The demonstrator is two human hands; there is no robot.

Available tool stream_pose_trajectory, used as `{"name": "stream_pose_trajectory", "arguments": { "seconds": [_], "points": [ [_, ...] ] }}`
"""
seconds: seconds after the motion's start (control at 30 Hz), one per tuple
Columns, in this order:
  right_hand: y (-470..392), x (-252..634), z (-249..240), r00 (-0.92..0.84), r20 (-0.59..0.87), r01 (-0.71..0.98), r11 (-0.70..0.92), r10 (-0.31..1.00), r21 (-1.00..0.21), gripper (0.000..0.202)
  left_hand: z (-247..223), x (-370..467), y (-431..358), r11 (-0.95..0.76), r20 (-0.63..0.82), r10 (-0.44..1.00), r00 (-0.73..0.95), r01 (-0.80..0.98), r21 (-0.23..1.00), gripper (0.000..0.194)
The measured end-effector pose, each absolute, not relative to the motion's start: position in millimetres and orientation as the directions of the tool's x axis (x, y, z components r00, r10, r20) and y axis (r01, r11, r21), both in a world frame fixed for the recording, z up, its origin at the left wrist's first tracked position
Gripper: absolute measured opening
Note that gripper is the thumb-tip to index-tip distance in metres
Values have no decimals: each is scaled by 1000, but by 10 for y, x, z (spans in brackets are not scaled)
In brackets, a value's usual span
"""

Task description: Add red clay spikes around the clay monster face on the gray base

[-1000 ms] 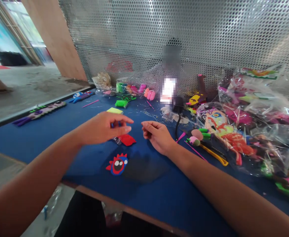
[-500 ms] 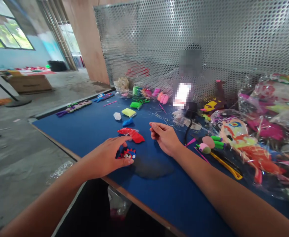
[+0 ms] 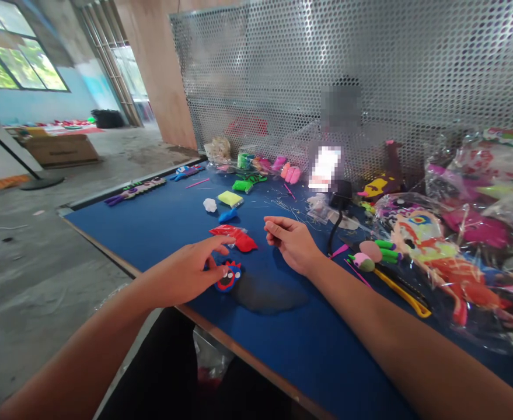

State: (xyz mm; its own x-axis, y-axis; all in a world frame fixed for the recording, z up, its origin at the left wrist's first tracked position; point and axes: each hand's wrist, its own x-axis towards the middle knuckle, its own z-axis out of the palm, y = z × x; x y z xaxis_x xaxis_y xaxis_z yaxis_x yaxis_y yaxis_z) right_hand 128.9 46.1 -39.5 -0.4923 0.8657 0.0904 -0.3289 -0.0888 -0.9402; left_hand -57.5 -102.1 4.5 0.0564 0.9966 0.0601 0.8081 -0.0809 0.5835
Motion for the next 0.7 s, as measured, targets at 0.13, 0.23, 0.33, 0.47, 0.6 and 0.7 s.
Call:
{"name": "stream_pose_trajectory", "arguments": {
  "seconds": [0.13,0.23,0.33,0.47,0.6,0.7],
  "points": [
    [450,1287,-382,-495,88,-330,-94,864,-939,26,48,-607,-947,-74,4,996,90,794,603,61],
    [444,1283,-373,-495,88,-335,-96,865,-937,26,70,-630,-864,-72,-49,989,136,757,650,66],
    [446,1282,-371,-497,91,-339,-97,863,-936,26,130,-646,-773,-50,-124,974,190,712,701,64],
    [453,1289,-375,-503,93,-340,-97,859,-936,25,253,-636,-660,41,-216,961,173,682,730,59],
    [451,1296,-371,-505,96,-340,-95,858,-936,26,350,-616,-591,129,-256,956,141,583,802,54],
    [443,1297,-366,-506,96,-340,-96,857,-935,26,369,-616,-596,227,-326,932,161,442,868,58]
  ]
}}
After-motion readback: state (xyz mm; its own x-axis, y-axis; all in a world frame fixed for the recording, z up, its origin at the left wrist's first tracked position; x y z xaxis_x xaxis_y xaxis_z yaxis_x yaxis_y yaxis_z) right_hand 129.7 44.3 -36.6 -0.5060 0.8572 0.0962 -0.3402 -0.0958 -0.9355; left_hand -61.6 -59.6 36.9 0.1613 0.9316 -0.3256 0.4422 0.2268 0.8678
